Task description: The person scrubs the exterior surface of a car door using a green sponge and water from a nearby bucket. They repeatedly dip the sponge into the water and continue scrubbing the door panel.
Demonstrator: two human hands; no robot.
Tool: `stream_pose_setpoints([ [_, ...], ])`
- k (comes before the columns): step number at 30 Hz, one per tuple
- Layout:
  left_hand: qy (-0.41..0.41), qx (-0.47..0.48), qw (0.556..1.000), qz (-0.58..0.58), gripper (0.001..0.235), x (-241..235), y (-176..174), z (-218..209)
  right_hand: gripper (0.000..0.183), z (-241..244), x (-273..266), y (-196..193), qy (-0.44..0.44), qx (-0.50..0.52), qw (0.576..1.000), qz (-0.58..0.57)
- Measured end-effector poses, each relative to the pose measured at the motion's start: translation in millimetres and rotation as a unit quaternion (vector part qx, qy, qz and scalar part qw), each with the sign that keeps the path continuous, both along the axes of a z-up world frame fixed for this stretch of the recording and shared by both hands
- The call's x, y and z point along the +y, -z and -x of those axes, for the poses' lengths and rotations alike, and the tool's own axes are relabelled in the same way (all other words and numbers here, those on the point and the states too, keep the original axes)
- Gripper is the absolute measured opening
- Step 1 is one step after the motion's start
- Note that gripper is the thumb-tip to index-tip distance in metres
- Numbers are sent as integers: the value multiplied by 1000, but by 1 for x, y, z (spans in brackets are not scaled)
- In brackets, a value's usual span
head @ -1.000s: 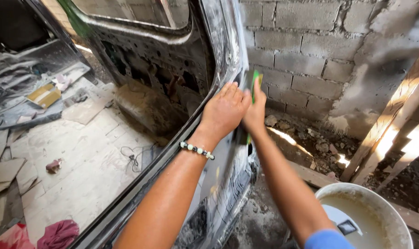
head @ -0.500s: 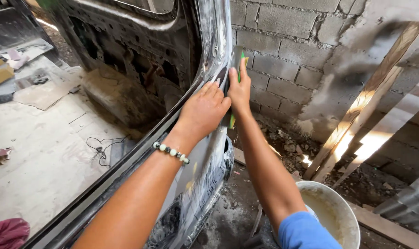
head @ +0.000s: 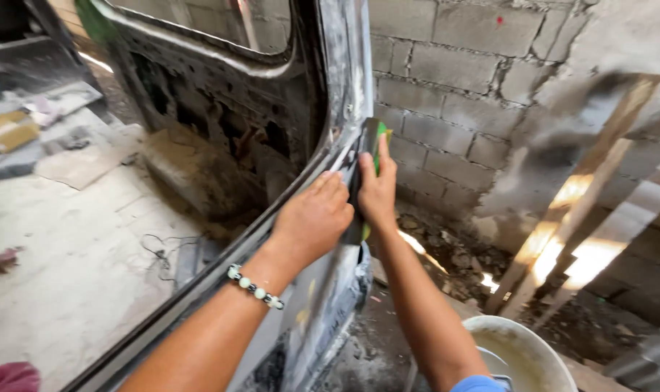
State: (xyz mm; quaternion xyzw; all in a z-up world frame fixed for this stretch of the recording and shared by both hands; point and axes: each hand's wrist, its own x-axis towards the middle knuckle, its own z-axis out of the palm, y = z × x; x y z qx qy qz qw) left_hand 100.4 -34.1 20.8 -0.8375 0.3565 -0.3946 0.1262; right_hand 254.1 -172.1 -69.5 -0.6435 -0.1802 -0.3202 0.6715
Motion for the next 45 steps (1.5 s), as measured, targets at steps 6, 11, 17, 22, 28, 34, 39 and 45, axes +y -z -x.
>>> stream_pose_setpoints([
  [6, -5, 15, 1000, 2, 17, 0, -1, 2, 58, -43, -10, -19, -26, 50, 998, -42],
  [11, -7, 8, 1000, -8, 17, 0, -3, -1, 59, -20, -4, -18, -3, -19, 1000, 4],
  [17, -7, 2, 1000, -16, 17, 1, -5, 3, 58, -29, -9, -18, -30, 15, 999, -10],
  [22, -7, 31, 999, -21, 17, -1, -5, 2, 62, -40, -14, -6, 32, 17, 998, 51],
  [28, -5, 31, 999, -15, 16, -1, -6, 1, 59, -30, -2, 5, 82, 36, 995, 33],
  [34, -4, 40, 999, -19, 16, -1, -4, 3, 61, -37, -13, -18, -63, 71, 995, -43],
  [39, -6, 34, 999, -12, 16, -2, -3, 0, 62, 7, 6, 14, 83, 31, 994, 59],
  [45, -28, 24, 998, -48, 15, -3, -12, 7, 58, -84, -19, 20, -96, 39, 992, -78],
])
